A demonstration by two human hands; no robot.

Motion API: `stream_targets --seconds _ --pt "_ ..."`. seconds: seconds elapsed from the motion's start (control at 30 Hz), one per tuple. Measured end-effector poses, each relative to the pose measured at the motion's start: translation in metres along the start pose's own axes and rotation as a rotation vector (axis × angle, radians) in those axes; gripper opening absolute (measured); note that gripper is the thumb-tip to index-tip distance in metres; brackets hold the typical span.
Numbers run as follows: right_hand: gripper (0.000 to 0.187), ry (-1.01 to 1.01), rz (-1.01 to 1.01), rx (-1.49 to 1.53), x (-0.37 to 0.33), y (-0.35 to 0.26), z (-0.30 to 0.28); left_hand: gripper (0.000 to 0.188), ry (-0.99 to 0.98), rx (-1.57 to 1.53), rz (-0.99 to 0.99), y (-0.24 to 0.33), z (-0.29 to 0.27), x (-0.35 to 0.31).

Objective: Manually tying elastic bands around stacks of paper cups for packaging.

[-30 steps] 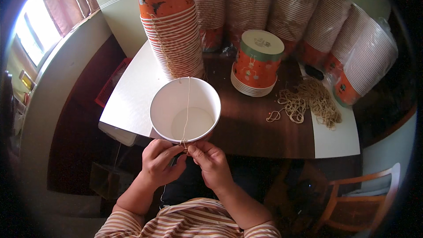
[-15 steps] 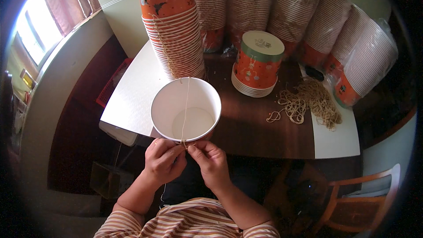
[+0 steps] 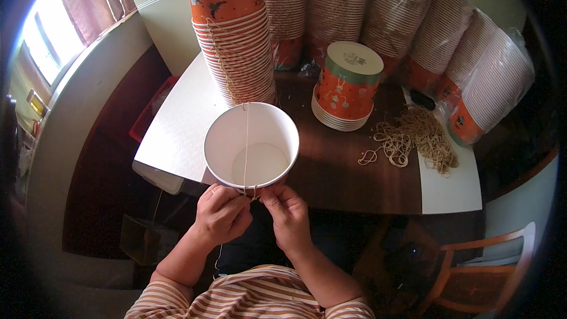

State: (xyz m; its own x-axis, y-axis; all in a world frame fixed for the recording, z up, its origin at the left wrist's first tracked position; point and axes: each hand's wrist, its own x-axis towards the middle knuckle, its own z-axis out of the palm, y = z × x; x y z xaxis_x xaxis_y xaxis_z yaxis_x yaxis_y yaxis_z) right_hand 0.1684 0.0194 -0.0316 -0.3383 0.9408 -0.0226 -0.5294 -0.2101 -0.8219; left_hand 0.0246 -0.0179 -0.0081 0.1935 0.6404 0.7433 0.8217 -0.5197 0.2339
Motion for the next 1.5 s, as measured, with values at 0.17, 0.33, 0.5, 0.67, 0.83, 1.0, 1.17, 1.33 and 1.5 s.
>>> stream_targets --seconds 0.17,0.33,0.5,0.67,0.83,1.0,1.17,1.33,1.5 --pt "0.008 0.03 -0.045 -0.093 0.0 0.007 -0.001 0.017 -0.022 -0.044 0.026 -0.002 0.001 0.0" --pt "0.008 0.094 -0.055 -0.044 0.001 0.014 -0.001 0.018 -0.026 -0.046 0.009 -0.001 0.003 -0.002" --pt "0.015 0.046 0.096 0.104 0.001 0.009 -0.011 0.03 0.085 -0.176 -0.113 0.0 -0.002 -0.015" --pt "0.017 0.06 0.097 -0.025 -0.007 0.011 -0.015 0.013 0.277 -0.66 -0.645 0.007 -0.002 -0.029" --pt "0.012 0.033 -0.074 -0.258 -0.009 0.007 -0.013 0.018 0.203 -0.899 -0.819 0.011 -0.007 -0.019" --pt "0.024 -0.038 -0.67 -0.908 -0.012 -0.002 -0.008 0.015 0.192 -0.865 -0.792 0.018 -0.005 -0.002" --pt "0.039 -0.06 -1.009 -1.219 -0.002 -0.014 0.004 0.008 0.156 -0.755 -0.813 0.021 -0.004 0.001" --pt "0.035 -0.121 -1.068 -1.2 0.005 -0.016 0.005 0.004 0.169 -0.571 -0.676 0.022 -0.01 0.001" --pt "0.032 -0.111 -1.016 -1.086 0.003 -0.022 0.006 0.007 0.197 -0.561 -0.551 0.026 -0.011 0.008"
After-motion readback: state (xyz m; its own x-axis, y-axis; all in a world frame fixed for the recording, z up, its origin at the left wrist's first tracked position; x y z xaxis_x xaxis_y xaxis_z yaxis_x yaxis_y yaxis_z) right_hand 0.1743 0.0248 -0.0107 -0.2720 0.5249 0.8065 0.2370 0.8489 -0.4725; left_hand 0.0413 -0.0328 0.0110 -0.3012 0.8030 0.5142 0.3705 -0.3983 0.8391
